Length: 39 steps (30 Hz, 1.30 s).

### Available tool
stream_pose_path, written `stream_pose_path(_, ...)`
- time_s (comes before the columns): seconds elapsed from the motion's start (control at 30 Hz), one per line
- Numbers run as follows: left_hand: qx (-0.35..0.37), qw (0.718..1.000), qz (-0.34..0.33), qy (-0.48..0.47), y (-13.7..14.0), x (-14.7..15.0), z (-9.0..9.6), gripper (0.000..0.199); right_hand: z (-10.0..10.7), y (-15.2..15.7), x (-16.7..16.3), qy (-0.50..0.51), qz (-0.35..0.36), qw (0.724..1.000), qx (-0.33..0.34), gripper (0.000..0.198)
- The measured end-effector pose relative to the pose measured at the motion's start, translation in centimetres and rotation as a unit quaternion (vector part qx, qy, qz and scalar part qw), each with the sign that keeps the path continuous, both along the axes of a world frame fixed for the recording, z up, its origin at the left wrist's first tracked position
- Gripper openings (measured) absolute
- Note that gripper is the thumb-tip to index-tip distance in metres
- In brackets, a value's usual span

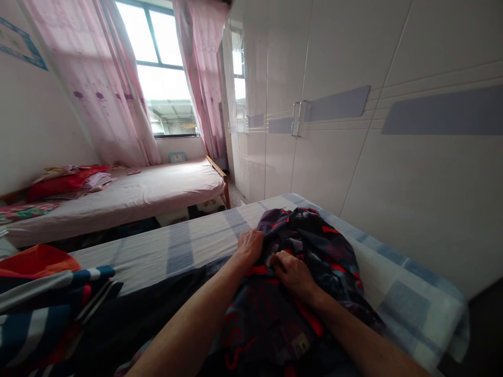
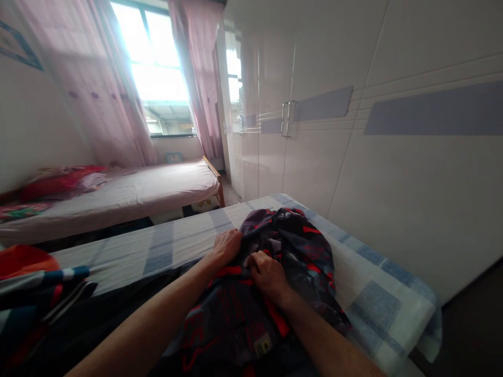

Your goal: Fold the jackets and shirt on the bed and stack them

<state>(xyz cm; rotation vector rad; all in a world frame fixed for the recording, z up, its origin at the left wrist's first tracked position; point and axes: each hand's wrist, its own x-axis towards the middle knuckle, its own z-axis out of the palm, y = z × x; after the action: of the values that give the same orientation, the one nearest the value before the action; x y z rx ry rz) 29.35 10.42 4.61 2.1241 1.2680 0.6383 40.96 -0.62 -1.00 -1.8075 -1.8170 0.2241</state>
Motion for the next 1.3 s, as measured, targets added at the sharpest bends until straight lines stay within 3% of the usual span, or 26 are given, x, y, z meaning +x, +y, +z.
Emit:
stream_pose_path(0.17, -0.071, 0.982, 0.094, -0.148, -0.8, -2.3, 1.8, 0.015, 0.1, -0.1, 0.0, 0.014, 0.000, 1.000, 0.010, 0.018)
stream_pose_path(0.27, -0.142, 0.955, 0.116, -0.233, -4.7, -5.4, 1.5, 0.017, 0.4, -0.3, 0.1, 0.028, 0.020, 0.999, 0.019, 0.015)
stream_pose_path(0.33, -0.210, 0.933, 0.112, -0.268, -7.9, -7.7, 0.7, 0.008, 0.6, -0.4, 0.1, 0.040, 0.048, 0.998, 0.028, 0.014)
stream_pose_path(0.4, -0.282, 0.914, 0.097, -0.275, -10.1, -9.9, 0.3, 0.009, 1.0, -0.6, 0.2, 0.062, 0.060, 0.995, 0.055, 0.016)
stream_pose_path(0.43, -0.287, 0.919, 0.088, -0.257, -10.6, -10.8, 0.5, 0.012, 1.2, -0.7, 0.2, 0.072, 0.049, 0.993, 0.076, 0.016)
stream_pose_path(0.47, -0.254, 0.939, 0.080, -0.216, -10.7, -11.4, 0.8, 0.014, 1.3, -0.8, 0.3, 0.077, 0.023, 0.992, 0.101, 0.017)
stream_pose_path(0.53, -0.097, 0.988, 0.076, -0.097, -9.9, -12.0, 2.1, 0.015, 1.6, -0.8, 0.7, 0.066, -0.055, 0.986, 0.145, 0.019)
stream_pose_path(0.6, 0.045, 0.996, 0.074, -0.006, -8.4, -11.3, 3.4, 0.021, 1.6, -0.7, 1.2, 0.027, -0.134, 0.979, 0.151, 0.021)
stream_pose_path(0.67, 0.087, 0.994, 0.068, 0.021, -6.9, -9.5, 3.9, 0.028, 1.4, -0.6, 1.9, -0.016, -0.181, 0.977, 0.113, 0.024)
stream_pose_path(0.8, 0.070, 0.995, 0.057, 0.033, -5.0, -5.1, 2.4, 0.034, 0.9, -0.5, 2.9, -0.084, -0.189, 0.978, 0.033, 0.031)
stream_pose_path(0.93, 0.021, 0.997, 0.078, 0.009, -3.3, -3.6, 0.8, 0.007, 0.6, -0.6, 3.2, -0.110, -0.156, 0.981, 0.024, 0.025)
stream_pose_path(1.07, -0.002, 0.993, 0.095, -0.073, -2.6, -6.3, 2.2, 0.009, 0.6, -0.5, 3.5, -0.019, -0.114, 0.992, 0.060, 0.016)
stream_pose_path(1.2, -0.020, 0.975, 0.110, -0.194, -5.1, -11.2, 4.7, 0.024, 1.4, -0.4, 3.8, 0.154, -0.068, 0.982, 0.083, 0.022)
stream_pose_path(1.27, -0.068, 0.938, 0.134, -0.312, -7.6, -13.7, 4.5, 0.026, 1.8, -0.4, 4.0, 0.219, -0.026, 0.973, 0.062, 0.028)
stream_pose_path(1.3, -0.113, 0.905, 0.152, -0.381, -9.0, -14.8, 4.0, 0.026, 1.9, -0.4, 4.1, 0.243, -0.007, 0.969, 0.049, 0.030)
